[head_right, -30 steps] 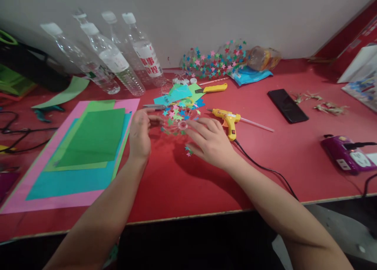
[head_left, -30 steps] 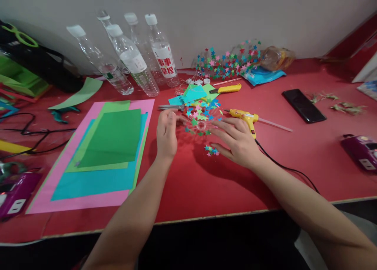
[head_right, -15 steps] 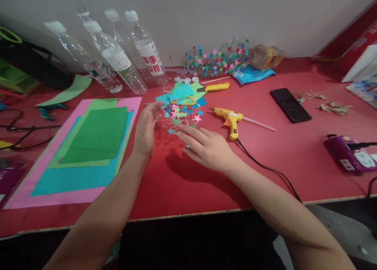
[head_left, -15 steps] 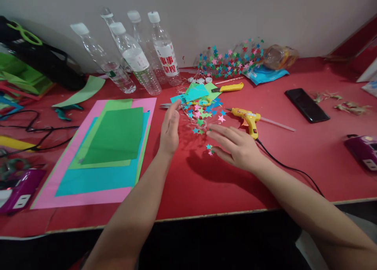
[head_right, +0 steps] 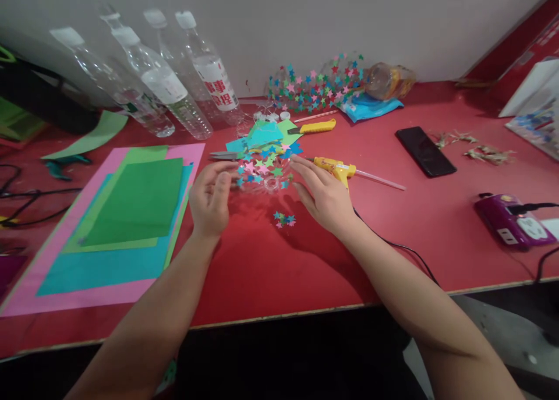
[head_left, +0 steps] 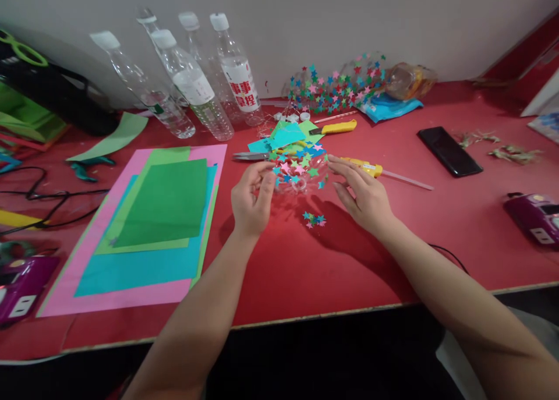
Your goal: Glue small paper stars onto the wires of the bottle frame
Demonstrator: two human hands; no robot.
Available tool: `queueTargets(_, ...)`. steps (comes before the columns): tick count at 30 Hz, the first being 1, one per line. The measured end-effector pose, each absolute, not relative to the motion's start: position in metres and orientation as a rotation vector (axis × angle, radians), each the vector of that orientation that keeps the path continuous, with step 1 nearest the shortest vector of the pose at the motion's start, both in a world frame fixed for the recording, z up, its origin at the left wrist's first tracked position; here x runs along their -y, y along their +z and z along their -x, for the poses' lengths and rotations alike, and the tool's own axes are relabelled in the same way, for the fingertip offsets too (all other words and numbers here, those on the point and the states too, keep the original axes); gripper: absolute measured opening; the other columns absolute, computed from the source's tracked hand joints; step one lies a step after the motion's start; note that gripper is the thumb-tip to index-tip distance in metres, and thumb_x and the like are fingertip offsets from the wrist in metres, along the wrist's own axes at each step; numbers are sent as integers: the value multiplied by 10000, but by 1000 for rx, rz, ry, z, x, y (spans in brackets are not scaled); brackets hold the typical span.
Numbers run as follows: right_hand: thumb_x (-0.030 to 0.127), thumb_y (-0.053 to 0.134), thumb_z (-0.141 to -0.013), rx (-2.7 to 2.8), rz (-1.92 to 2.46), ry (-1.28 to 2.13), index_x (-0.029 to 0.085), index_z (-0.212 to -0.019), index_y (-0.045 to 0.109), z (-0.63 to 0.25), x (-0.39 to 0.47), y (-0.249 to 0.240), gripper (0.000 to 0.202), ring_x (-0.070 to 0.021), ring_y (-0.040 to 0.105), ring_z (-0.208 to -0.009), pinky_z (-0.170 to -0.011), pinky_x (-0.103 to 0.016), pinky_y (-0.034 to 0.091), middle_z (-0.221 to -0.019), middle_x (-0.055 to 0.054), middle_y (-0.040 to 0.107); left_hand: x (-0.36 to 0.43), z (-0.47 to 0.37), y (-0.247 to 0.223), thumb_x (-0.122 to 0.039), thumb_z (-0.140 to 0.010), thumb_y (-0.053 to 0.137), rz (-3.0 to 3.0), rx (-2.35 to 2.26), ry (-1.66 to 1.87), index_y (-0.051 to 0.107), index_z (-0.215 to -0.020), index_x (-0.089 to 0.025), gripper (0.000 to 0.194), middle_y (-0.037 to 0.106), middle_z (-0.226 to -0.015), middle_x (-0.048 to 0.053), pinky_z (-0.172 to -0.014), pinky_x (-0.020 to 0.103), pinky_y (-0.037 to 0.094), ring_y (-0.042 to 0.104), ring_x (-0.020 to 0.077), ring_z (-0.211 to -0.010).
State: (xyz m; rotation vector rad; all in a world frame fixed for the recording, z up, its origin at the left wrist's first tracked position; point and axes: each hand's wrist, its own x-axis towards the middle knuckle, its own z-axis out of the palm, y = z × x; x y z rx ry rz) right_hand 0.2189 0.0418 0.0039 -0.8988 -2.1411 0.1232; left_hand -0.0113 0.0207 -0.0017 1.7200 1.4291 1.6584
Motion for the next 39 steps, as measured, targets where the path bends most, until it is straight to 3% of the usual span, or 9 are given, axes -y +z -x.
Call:
queueTargets(5,228,432,-980,2148,918,192,211,-1312,515,-217,-42,4,342,-217,551,-1280,-1036,-408,482,-1378,-118,578,-20,11,-2,-451,-932,525,-1697,-1451,1722,647,-1035,-190,306,725,-912,55,-642,236,548,699,141,-793)
queueTargets(8,212,449,-967,2113,910,166,199,-1285,528,-219,-42,4,328,-214,613,-1176,-936,-378,530,-1351,-135,587,-18,11,-2,-441,-940,512,-1734,-1463,1701,632,-1049,-195,295,734,-923,55,-627,231,550,709,146,-817)
queueTargets(12,180,471,-936,2060,833,23,186,-1131,599,-223,-38,6,233,-181,672,-915,-733,-303,529,-1070,-109,685,-16,12,1,-373,-939,531,-1900,-1555,1703,635,-1069,-200,240,724,-966,57,-641,250,534,693,145,-802)
queueTargets(18,264,476,-935,2757,741,16,181,-838,639,-215,-26,5,207,-137,553,-569,-534,-297,342,-707,-33,651,-10,13,12,-235,-890,587,-2237,-1651,1787,642,-943,-212,79,633,-832,35,-616,269,452,544,128,-669)
queueTargets(22,274,516,-900,2963,934,64,182,-851,644,-210,-24,2,166,-139,533,-571,-521,-321,226,-722,-38,658,2,0,13,-161,-877,578,-2348,-1440,1626,585,-850,-210,56,559,-665,-26,-537,230,389,451,89,-540)
queueTargets(26,301,525,-880,2938,1053,99,169,-865,639,-211,-25,2,175,-135,520,-582,-530,-311,182,-736,-37,663,8,-15,8,-147,-873,565,-2581,-1199,1337,578,-852,-199,57,574,-640,-26,-528,231,374,478,94,-537)
queueTargets(32,209,455,-923,2959,1016,57,147,-817,630,-211,-27,-5,214,-108,460,-539,-527,-302,149,-702,-39,661,5,-19,5,-177,-900,537,-2499,-1240,1309,592,-801,-188,113,601,-629,-14,-541,225,390,513,96,-542)
queueTargets(35,198,429,-930,2843,906,-34,153,-775,616,-212,-26,-4,248,-104,451,-513,-512,-298,165,-657,-27,640,5,-20,8,-190,-901,542,-2438,-1276,1327,593,-761,-182,149,606,-618,-11,-535,223,387,508,91,-535)
queueTargets(39,194,447,-929,2416,745,-126,169,-808,616,-214,-20,6,210,-103,514,-542,-520,-263,306,-636,-1,628,11,-25,12,-233,-896,557,-2235,-1280,1291,596,-708,-184,198,576,-569,-24,-511,220,383,477,82,-500)
